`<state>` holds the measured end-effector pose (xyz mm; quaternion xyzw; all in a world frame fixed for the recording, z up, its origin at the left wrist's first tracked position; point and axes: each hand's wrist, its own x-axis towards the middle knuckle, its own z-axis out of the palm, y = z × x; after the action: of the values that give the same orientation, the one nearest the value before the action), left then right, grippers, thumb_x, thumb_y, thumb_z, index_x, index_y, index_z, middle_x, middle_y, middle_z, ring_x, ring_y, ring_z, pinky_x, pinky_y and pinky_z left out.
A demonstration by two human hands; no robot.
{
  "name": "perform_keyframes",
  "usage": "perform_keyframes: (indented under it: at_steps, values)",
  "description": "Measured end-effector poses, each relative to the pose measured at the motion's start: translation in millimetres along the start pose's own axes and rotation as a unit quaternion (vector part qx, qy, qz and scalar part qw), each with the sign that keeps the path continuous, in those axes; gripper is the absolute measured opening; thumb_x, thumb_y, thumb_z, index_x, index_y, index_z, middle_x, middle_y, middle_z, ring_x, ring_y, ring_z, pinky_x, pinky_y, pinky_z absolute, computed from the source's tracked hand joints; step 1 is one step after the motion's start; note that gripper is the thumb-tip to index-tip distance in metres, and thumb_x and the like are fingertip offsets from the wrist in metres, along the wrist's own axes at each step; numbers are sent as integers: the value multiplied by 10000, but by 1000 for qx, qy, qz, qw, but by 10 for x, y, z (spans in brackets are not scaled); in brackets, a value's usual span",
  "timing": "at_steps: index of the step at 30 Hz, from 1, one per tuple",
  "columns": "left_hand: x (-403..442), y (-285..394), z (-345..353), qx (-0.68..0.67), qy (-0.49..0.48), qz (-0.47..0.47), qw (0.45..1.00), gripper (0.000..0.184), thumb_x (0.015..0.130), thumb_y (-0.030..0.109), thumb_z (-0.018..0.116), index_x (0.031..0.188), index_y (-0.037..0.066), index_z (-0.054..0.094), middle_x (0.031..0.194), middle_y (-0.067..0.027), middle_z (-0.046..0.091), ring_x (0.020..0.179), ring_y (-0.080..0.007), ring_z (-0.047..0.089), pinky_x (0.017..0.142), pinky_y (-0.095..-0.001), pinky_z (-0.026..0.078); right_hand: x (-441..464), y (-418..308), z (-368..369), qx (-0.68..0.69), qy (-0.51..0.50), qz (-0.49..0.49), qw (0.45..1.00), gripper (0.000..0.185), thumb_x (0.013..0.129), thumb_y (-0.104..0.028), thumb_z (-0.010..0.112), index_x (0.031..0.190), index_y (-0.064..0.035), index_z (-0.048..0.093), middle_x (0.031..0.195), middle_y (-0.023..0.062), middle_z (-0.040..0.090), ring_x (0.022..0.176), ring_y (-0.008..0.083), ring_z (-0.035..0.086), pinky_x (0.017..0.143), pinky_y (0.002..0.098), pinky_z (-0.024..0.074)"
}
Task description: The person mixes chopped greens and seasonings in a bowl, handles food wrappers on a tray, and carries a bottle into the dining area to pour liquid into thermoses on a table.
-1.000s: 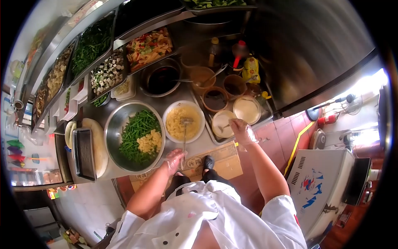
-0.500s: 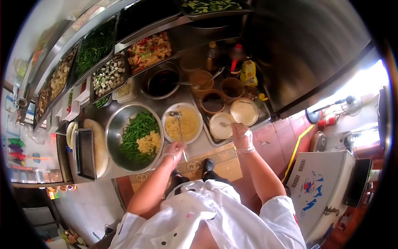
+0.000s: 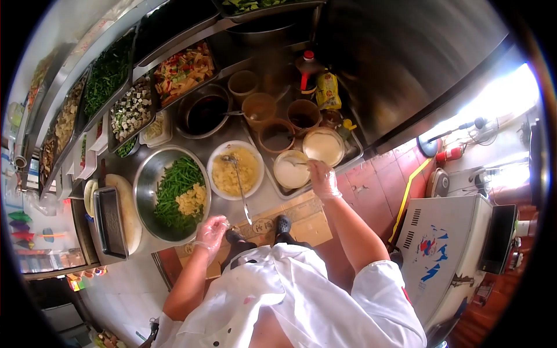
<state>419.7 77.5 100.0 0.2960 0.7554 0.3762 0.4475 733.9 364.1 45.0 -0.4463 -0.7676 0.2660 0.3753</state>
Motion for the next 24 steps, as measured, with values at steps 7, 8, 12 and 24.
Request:
perform_keyframes:
  at_steps: [7, 8, 12, 24]
  values:
    - [-19, 30, -136, -49, 14, 27, 998, 231, 994, 130, 690, 1198, 23, 686, 1042, -51, 718, 972, -127, 670, 903, -288, 546, 0, 101, -259, 37, -24, 95, 994, 252, 1035, -228, 578, 1103, -32, 723, 933, 187, 728, 859, 356, 708, 778, 404, 561]
    - [-15, 34, -160, -60, 18, 31, 998, 231, 996, 130, 689, 1200, 22, 685, 1043, -51, 718, 973, -129, 671, 905, -289, 546, -29, 202, -233, 31, 4, 81, 996, 252, 1033, -231, 581, 1105, -36, 724, 935, 192, 728, 863, 362, 707, 779, 410, 562]
    - [-14, 104, -213, -76, 20, 14, 997, 252, 988, 100, 691, 1221, 7, 668, 1051, -46, 704, 972, -121, 660, 927, -279, 531, -134, 87, -46, -40, -29, 117, 992, 260, 1021, -251, 580, 1096, -52, 730, 975, 226, 718, 909, 418, 690, 810, 456, 558]
    - [-12, 10, -289, -92, 29, 30, 995, 218, 993, 105, 684, 1188, 8, 679, 1044, -66, 727, 969, -140, 678, 907, -296, 547, -244, 406, 139, 264, 139, 361, 883, 295, 1061, -266, 614, 1010, 7, 715, 689, 27, 623, 618, 107, 556, 561, 289, 436]
